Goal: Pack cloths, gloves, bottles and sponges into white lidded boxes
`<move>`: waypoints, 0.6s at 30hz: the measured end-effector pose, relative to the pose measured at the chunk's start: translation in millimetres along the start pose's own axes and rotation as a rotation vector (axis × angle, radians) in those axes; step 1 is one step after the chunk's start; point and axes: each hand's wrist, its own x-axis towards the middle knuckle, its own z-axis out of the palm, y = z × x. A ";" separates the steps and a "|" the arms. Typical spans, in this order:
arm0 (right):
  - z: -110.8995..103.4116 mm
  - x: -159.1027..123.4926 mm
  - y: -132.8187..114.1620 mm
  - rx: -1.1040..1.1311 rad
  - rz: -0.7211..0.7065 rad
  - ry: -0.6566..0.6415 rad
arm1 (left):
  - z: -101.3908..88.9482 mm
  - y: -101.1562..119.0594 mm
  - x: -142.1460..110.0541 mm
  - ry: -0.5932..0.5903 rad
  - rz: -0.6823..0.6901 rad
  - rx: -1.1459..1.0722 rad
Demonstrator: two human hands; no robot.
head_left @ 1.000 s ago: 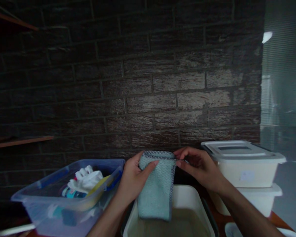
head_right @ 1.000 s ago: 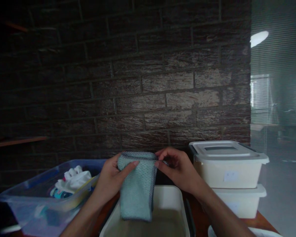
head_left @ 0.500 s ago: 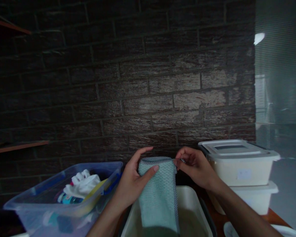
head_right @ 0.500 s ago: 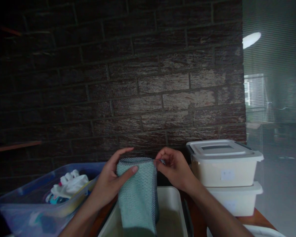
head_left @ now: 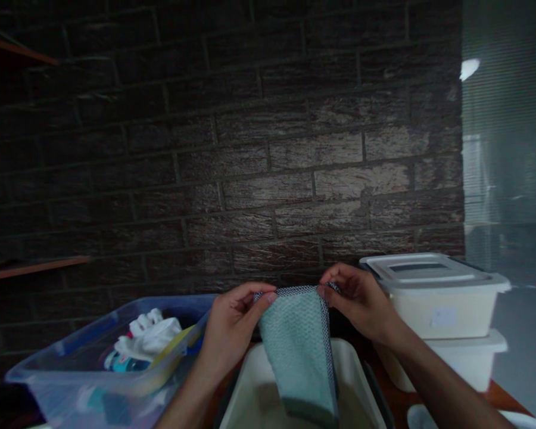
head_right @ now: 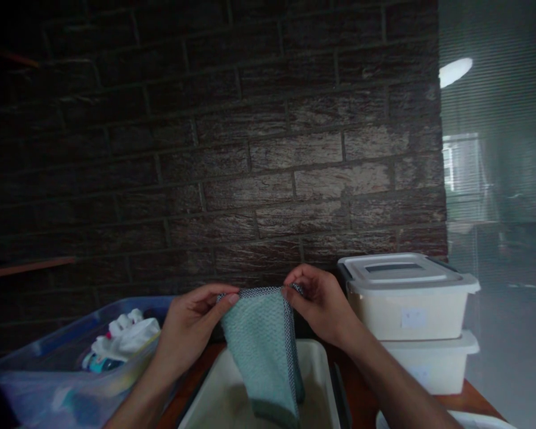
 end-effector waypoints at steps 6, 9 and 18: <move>2.7 -7.2 -8.5 -0.134 -0.004 -0.135 | 4.9 6.1 -8.5 -0.083 0.139 0.157; 5.6 -9.6 -12.4 -0.183 0.007 -0.294 | 9.5 13.6 -11.9 -0.184 0.186 0.186; 7.7 -9.0 -16.9 -0.349 -0.033 -0.428 | 9.9 10.3 -11.0 -0.278 0.085 0.080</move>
